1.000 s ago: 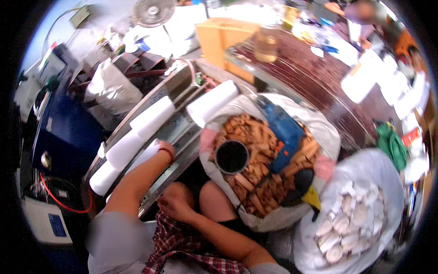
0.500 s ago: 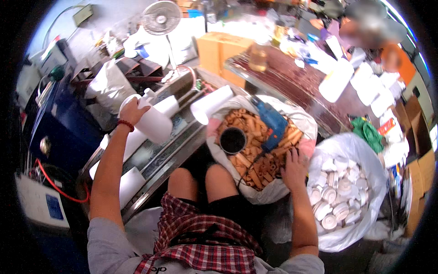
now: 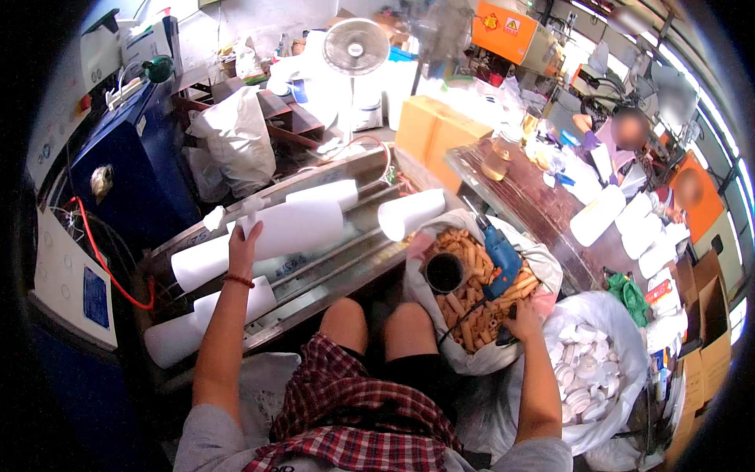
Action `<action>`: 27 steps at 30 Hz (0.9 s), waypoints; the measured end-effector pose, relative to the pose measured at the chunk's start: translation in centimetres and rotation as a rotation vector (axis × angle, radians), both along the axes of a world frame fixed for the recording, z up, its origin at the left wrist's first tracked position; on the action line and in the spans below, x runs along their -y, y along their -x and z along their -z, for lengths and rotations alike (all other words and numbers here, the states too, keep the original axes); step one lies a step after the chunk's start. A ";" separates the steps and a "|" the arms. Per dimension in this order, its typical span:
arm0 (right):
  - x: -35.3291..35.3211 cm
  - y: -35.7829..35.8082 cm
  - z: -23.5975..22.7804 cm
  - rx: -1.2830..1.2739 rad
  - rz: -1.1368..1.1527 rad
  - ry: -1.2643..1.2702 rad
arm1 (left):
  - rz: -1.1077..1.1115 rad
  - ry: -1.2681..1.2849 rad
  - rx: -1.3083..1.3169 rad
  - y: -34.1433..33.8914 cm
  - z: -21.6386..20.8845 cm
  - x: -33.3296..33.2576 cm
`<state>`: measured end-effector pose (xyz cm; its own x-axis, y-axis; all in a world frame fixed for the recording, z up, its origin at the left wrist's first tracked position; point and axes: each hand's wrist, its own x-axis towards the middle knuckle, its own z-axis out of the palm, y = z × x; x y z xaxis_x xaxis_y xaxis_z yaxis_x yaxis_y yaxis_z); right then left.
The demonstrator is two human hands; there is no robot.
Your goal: The person cleans plastic cones with a cloth, attaches a wooden handle to a pre-drilled hole, and uses a handheld power drill to secure the handle with a screw.
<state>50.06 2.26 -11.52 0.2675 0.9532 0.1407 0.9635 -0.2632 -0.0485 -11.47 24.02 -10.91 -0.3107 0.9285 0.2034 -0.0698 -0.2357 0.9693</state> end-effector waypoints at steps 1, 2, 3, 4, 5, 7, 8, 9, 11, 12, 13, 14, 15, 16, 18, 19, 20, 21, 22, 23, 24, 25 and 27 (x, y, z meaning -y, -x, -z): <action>1.3 0.0 0.3 0.096 0.047 0.083 | 0.004 -0.027 -0.012 0.0 0.2 0.8; 2.3 -0.2 0.6 0.192 0.086 0.168 | -0.002 -0.050 -0.026 0.5 0.3 1.7; 2.8 -0.8 1.0 0.204 0.080 0.113 | -0.002 -0.077 -0.052 1.2 0.4 2.6; 3.2 -1.7 1.3 0.217 0.075 0.063 | -0.035 -0.091 -0.070 1.8 1.2 2.9; 3.5 -2.0 1.1 0.226 0.077 0.018 | -0.059 -0.103 -0.090 2.3 2.1 3.0; 3.0 -2.5 -0.5 -0.015 0.050 -0.236 | -0.093 -0.100 -0.100 3.1 3.6 3.5; 2.4 -2.2 -2.0 -0.142 0.041 -0.369 | -0.109 -0.101 -0.086 2.9 3.6 3.8; 1.0 -1.9 -3.5 -0.330 0.151 -0.398 | -0.123 -0.102 -0.070 2.6 3.6 4.2; -3.3 2.6 -7.4 -0.608 0.050 -0.523 | -0.153 -0.140 -0.038 1.8 3.6 4.6; -5.9 5.5 -8.3 -0.651 -0.054 -0.581 | -0.153 -0.138 -0.059 1.2 3.5 4.8; -8.6 11.3 -9.5 -0.783 -0.258 -0.659 | -0.164 -0.137 -0.090 0.9 3.2 5.2; -10.4 18.0 -11.6 -0.716 -0.403 -0.615 | -0.183 -0.137 -0.125 0.8 2.9 5.6; -11.8 24.0 -12.5 -0.900 -0.459 -0.513 | -0.225 -0.131 -0.191 0.8 2.7 6.2; -13.4 27.8 -12.4 -0.697 -0.703 -0.502 | -0.190 -0.159 -0.114 -0.5 1.9 6.8; -15.6 34.8 -11.2 -0.636 -1.039 -0.474 | -0.151 -0.192 -0.033 -3.2 1.5 6.7; -16.2 38.8 -10.0 -0.382 -0.970 -0.275 | -0.147 -0.147 -0.137 -3.1 2.4 6.7; -16.3 41.5 -8.4 -0.337 -1.032 -0.293 | -0.120 -0.144 -0.045 -3.7 1.3 7.2; -16.6 42.9 -6.7 -0.369 -1.004 -0.394 | -0.094 -0.143 0.047 -4.2 0.2 7.8; -16.8 43.9 -6.2 -0.327 -1.050 -0.411 | -0.117 -0.146 0.153 -3.5 -0.1 8.1; -17.3 44.7 -5.9 -0.280 -1.096 -0.427 | -0.150 -0.182 -0.041 -2.2 0.3 8.4; -17.8 45.4 -5.7 -0.230 -1.139 -0.445 | -0.155 -0.191 0.030 -1.6 0.5 9.0; -18.6 46.1 -5.3 -0.234 -1.130 -0.455 | -0.139 -0.163 0.080 -0.9 0.2 9.7; -21.4 46.2 -4.7 -0.203 -0.922 -0.477 | -0.133 -0.118 0.066 -0.1 0.0 11.0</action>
<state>3.87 23.70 -6.81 -0.4713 0.6573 0.5881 0.7433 0.6549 -0.1363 -11.38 13.00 -10.90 -0.4456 0.8491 0.2836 -0.0932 -0.3591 0.9286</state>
